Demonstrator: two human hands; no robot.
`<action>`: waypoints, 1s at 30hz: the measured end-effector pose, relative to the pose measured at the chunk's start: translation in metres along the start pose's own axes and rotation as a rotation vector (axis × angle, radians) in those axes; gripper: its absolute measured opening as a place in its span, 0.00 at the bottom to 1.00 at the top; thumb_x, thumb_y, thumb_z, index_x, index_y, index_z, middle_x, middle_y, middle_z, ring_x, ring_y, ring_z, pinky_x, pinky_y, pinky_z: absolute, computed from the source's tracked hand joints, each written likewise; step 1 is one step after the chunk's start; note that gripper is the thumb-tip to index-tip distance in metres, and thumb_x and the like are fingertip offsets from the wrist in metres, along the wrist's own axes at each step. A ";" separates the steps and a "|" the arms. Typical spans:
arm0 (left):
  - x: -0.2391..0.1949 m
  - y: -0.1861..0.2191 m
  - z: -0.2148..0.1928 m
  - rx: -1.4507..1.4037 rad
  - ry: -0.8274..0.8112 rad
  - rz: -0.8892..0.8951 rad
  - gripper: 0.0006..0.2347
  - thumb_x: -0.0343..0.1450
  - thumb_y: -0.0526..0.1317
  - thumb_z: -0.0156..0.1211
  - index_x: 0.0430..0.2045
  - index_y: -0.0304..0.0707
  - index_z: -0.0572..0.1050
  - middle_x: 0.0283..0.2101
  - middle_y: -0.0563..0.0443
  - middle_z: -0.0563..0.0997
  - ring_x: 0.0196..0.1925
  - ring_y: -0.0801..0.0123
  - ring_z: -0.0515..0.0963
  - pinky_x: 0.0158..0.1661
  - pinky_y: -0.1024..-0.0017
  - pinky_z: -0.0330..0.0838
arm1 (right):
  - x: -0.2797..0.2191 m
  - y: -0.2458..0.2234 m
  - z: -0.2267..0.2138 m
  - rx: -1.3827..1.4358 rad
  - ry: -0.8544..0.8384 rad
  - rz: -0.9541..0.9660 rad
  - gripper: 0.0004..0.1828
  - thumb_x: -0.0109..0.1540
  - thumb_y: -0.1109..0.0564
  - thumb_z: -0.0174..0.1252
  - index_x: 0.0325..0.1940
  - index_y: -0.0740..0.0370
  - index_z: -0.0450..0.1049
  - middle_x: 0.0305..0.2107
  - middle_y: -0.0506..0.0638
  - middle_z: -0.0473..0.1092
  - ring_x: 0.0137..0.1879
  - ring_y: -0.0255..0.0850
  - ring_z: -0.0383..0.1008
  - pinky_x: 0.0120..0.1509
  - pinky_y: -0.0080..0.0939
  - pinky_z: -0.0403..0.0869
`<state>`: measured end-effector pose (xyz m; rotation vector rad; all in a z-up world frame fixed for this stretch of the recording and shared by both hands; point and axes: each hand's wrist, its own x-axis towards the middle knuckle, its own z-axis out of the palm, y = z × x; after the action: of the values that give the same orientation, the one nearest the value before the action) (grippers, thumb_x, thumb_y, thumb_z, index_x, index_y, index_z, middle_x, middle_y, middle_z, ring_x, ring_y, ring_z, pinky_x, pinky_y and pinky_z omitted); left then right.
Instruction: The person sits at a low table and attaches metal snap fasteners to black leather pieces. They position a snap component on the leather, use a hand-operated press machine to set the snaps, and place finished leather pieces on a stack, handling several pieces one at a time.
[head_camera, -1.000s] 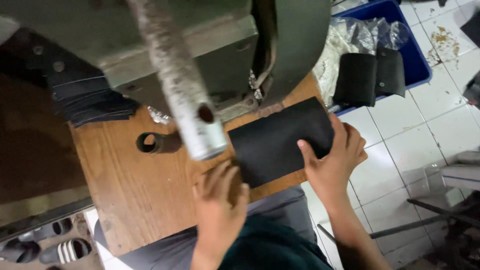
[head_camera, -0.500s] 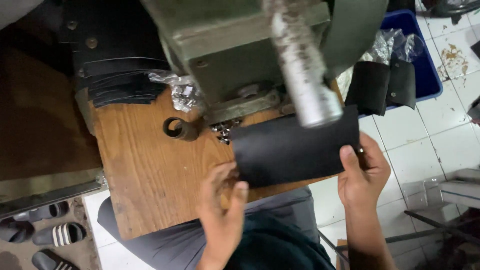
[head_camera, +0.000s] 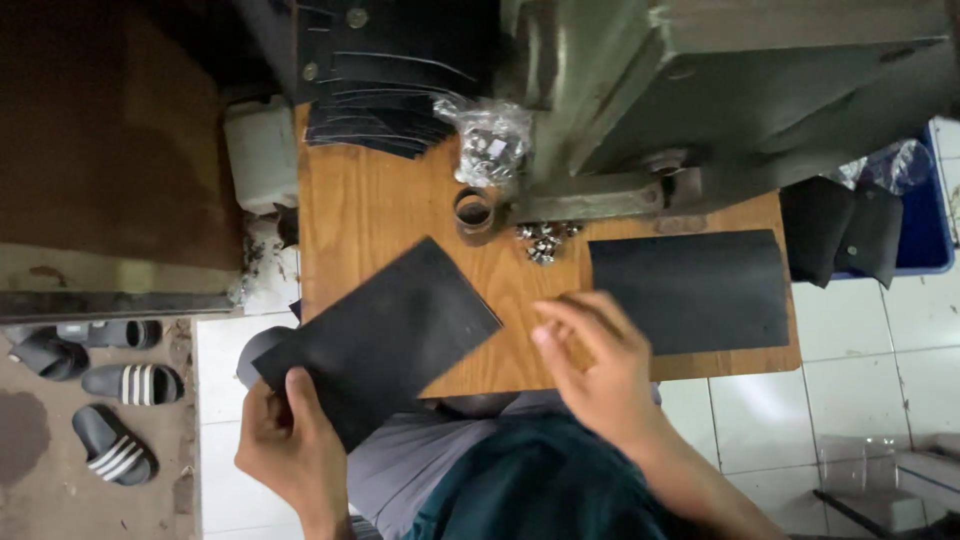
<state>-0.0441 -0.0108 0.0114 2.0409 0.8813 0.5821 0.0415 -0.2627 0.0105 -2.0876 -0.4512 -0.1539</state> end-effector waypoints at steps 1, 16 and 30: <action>0.003 -0.002 0.002 0.048 0.053 -0.021 0.08 0.77 0.32 0.60 0.41 0.18 0.78 0.30 0.40 0.80 0.26 0.68 0.73 0.31 0.75 0.68 | 0.003 0.014 0.002 -0.054 0.068 -0.033 0.13 0.61 0.64 0.62 0.50 0.65 0.76 0.39 0.53 0.73 0.34 0.35 0.72 0.35 0.29 0.73; -0.014 -0.001 0.043 0.033 0.138 0.126 0.26 0.71 0.30 0.59 0.62 0.28 0.53 0.65 0.34 0.56 0.63 0.47 0.60 0.57 0.58 0.59 | 0.044 0.019 0.008 -0.415 0.084 -0.108 0.12 0.59 0.65 0.67 0.46 0.65 0.76 0.30 0.50 0.70 0.33 0.44 0.67 0.41 0.43 0.69; -0.018 0.052 0.033 -0.225 0.032 0.416 0.03 0.68 0.30 0.57 0.31 0.31 0.75 0.37 0.42 0.77 0.33 0.64 0.72 0.33 0.73 0.63 | 0.012 0.017 0.006 0.327 0.195 0.264 0.13 0.65 0.63 0.60 0.54 0.69 0.71 0.36 0.50 0.73 0.28 0.27 0.60 0.32 0.24 0.59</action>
<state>-0.0146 -0.0630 0.0348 2.0175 0.3831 0.8987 0.0588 -0.2628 -0.0029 -1.7690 -0.0726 -0.1178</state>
